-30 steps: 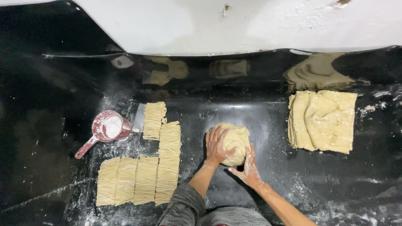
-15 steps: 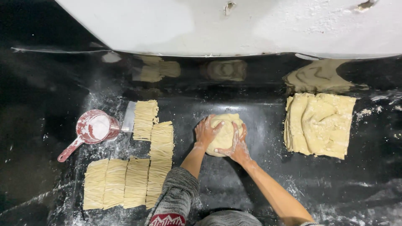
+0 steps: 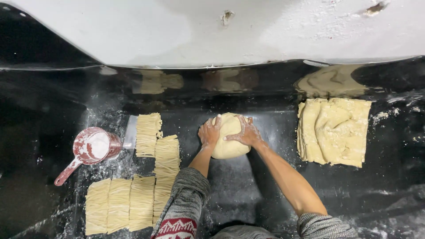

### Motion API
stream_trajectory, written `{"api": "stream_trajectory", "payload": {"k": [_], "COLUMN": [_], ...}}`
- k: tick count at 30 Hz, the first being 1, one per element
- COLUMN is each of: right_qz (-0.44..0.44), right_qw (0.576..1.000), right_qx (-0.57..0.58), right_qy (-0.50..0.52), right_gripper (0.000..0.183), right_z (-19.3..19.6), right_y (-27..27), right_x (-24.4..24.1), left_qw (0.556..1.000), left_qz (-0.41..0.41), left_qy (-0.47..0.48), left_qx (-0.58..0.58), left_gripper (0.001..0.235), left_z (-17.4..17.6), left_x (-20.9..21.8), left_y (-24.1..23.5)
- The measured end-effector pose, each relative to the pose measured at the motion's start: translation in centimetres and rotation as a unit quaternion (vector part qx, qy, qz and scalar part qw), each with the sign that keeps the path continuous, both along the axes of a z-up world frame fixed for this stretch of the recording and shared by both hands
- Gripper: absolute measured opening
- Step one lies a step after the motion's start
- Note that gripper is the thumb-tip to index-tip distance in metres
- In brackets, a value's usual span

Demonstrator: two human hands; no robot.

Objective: Kneading a ball of dough on a floured work surface using both hands

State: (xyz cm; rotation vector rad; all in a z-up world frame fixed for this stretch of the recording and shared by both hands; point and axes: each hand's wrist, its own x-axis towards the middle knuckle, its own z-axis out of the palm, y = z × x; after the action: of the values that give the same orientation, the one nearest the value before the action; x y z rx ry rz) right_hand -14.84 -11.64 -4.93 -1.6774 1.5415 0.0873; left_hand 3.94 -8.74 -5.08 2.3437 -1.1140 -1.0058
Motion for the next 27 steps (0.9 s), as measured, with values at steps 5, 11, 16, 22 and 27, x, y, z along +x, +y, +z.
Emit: {"api": "stream_trajectory", "payload": {"k": [5,11,16,22,27], "right_qz": [-0.020,-0.097,-0.117,-0.040,-0.083], "right_qw": [0.999,0.979,0.881,0.856,0.916], "right_qx": [-0.029,-0.176,-0.437,-0.435,-0.228], "right_qy": [0.006,-0.032,-0.135,-0.275,-0.320], "right_gripper": [0.110,0.109,0.089,0.070,0.015], "right_z": [1.5,-1.7,-5.6,-4.7,-3.5], "right_y": [0.3,8.3,15.7,21.9,24.9], "right_x": [0.5,-0.4,-1.5,-6.1,-10.7], "left_qw": [0.999,0.963,0.903,0.894,0.972], "left_qz": [0.004,-0.032,-0.108,-0.224,-0.222], "left_qy": [-0.035,-0.154,-0.108,-0.002,-0.027], "left_qx": [-0.020,-0.218,-0.403,-0.387,-0.069], "left_gripper": [0.071,0.047,0.053,0.062,0.070], "left_z": [-1.6,-5.7,-4.4,-2.0,6.8], "left_x": [-0.2,-1.5,-2.0,-1.8,-5.3], "left_y": [0.0,4.1,9.4,13.9,12.5]}}
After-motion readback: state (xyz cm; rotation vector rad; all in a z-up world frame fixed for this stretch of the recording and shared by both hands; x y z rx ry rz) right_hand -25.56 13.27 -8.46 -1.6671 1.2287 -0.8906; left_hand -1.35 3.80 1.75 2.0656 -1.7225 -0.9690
